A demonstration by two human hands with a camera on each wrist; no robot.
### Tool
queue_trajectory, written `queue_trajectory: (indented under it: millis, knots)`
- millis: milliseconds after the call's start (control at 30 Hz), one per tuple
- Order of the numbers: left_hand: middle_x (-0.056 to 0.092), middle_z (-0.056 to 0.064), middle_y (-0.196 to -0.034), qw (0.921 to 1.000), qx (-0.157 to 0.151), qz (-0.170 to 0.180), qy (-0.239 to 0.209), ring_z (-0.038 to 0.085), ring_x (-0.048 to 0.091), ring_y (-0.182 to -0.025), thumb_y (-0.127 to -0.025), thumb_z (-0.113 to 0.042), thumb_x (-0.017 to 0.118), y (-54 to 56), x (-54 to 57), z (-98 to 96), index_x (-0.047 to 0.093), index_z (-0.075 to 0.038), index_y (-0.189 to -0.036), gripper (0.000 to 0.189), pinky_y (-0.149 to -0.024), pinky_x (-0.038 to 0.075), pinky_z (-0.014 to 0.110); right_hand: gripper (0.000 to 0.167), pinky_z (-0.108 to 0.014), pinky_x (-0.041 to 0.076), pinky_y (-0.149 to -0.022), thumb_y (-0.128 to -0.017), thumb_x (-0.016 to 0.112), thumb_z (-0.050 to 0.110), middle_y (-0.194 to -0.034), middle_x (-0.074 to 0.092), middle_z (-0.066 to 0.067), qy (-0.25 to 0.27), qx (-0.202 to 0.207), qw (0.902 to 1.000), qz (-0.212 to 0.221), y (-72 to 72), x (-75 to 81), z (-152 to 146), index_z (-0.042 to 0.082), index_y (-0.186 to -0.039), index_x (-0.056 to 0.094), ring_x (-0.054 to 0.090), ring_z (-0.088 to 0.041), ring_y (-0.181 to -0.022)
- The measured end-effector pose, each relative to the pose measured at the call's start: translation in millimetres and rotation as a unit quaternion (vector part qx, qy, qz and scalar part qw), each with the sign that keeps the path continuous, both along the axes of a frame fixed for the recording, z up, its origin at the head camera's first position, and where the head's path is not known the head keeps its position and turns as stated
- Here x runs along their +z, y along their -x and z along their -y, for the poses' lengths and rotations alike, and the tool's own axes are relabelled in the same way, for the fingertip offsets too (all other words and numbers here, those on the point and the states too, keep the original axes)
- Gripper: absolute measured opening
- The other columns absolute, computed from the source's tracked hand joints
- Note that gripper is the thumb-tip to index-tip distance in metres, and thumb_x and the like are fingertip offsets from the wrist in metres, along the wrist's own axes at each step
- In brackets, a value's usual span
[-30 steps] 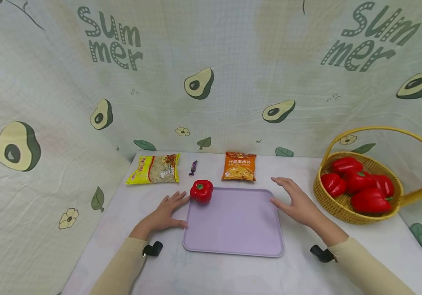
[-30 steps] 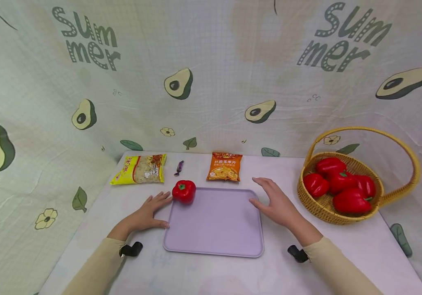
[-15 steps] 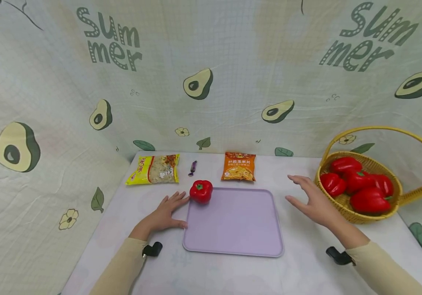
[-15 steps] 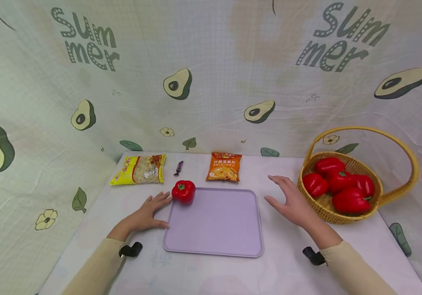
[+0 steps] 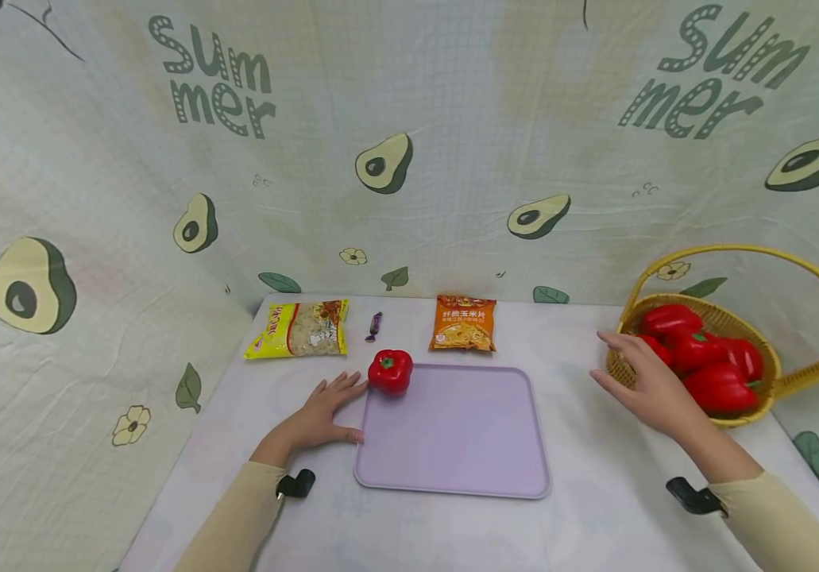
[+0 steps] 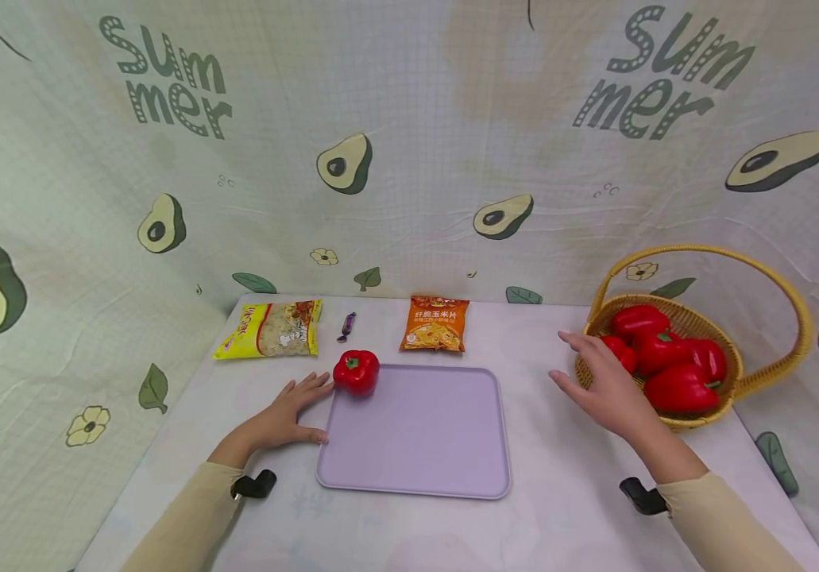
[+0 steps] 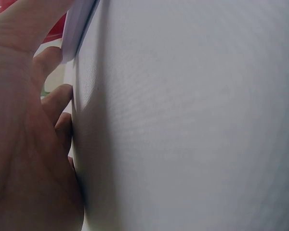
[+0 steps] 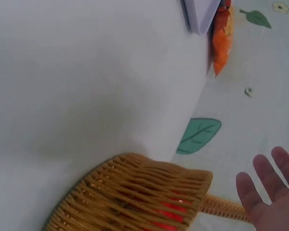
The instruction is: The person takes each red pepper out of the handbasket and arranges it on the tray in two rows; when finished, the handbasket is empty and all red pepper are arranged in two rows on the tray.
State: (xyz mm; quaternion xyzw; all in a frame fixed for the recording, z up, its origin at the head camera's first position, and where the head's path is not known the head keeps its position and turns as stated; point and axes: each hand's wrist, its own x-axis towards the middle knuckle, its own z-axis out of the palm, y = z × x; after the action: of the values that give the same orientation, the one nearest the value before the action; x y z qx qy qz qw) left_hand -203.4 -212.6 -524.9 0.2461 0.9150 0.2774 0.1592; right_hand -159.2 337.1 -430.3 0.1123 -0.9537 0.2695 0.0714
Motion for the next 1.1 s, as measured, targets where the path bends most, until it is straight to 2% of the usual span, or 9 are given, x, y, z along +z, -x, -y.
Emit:
queue_trajectory:
  millis: [333,567,867,1100]
  knots:
    - [0.018,0.000,-0.170,0.9999,0.002,0.001,0.014,0.028,0.004,-0.157,-0.078,-0.062,0.079,1.5,-4.3,1.7,0.034,-0.028,-0.160,0.099,-0.124,-0.001,0.058,0.074,-0.080,0.039,-0.092,-0.098,0.068,0.040,-0.149,0.036,-0.030,-0.017,-0.038,0.9988,0.029,0.3,6.5,-31.1,0.003,-0.154,0.037,0.036,-0.054,-0.131]
    - [0.019,0.001,-0.170,0.9999,0.001,0.000,0.014,0.029,0.005,-0.157,-0.077,-0.062,0.079,1.7,-4.7,1.5,0.034,-0.027,-0.160,0.100,-0.123,0.000,0.059,0.072,-0.082,0.036,-0.092,-0.100,0.065,0.039,-0.150,0.034,-0.032,-0.030,-0.073,0.9965,0.026,3.8,7.5,-53.6,0.005,-0.155,0.035,0.034,-0.056,-0.130]
    - [0.020,0.004,-0.169,1.0000,-0.001,-0.003,0.003,0.032,0.005,-0.157,-0.079,-0.059,0.079,0.8,-2.5,1.4,0.036,-0.025,-0.160,0.098,-0.123,-0.001,0.061,0.073,-0.082,0.033,-0.092,-0.102,0.061,0.039,-0.144,0.030,-0.041,-0.056,-0.118,0.9911,0.023,15.2,5.8,-89.5,-0.005,-0.153,0.033,0.031,-0.060,-0.127]
    - [0.021,0.004,-0.169,1.0000,0.000,-0.002,-0.001,0.032,0.006,-0.157,-0.079,-0.058,0.080,-1.4,1.3,0.3,0.037,-0.024,-0.159,0.098,-0.123,-0.002,0.060,0.073,-0.082,0.033,-0.093,-0.102,0.061,0.037,-0.142,0.030,-0.043,-0.058,-0.139,0.9881,0.029,21.6,4.6,-105.4,-0.005,-0.154,0.031,0.030,-0.061,-0.125]
